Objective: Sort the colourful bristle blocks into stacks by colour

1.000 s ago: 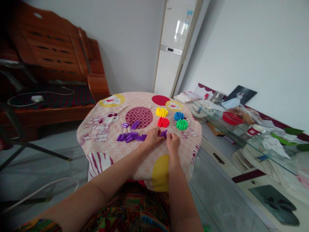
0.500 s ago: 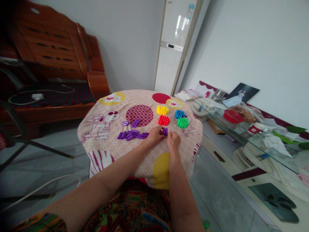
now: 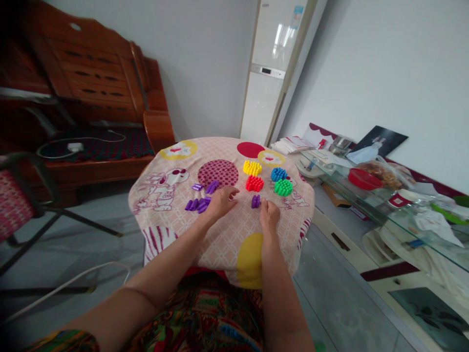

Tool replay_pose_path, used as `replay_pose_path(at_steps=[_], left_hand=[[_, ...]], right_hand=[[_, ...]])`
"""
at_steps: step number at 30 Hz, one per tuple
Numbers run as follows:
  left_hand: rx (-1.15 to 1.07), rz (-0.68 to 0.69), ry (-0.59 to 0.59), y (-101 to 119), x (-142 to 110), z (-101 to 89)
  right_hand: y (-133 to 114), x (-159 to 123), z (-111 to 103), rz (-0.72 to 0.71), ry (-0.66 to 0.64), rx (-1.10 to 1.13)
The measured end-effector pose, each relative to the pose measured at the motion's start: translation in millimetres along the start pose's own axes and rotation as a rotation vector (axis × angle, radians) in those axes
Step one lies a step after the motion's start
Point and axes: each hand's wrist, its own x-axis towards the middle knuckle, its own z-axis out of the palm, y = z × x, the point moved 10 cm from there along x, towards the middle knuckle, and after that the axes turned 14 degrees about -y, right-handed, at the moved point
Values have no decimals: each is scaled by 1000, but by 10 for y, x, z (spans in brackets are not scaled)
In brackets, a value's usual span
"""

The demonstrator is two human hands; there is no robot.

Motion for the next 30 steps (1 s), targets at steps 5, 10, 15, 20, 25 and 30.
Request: replay_pose_path(at_steps=[5, 10, 15, 20, 25, 30], left_hand=[[145, -178, 65, -467, -308, -777], [245, -326, -181, -1041, -513, -910], [178, -309, -312, -1091, -557, -740], [217, -318, -75, -814, -463, -930], [128, -95, 20, -171, -69, -601], [194, -100, -83, 156, 368, 113]], right_hand=[[6, -4, -6, 1, 5, -11], [29, 4, 5, -1, 14, -31], [43, 9, 24, 2, 9, -29], [39, 9, 23, 1, 10, -20], [64, 7, 32, 11, 3, 16], [41, -6, 13, -23, 15, 26]])
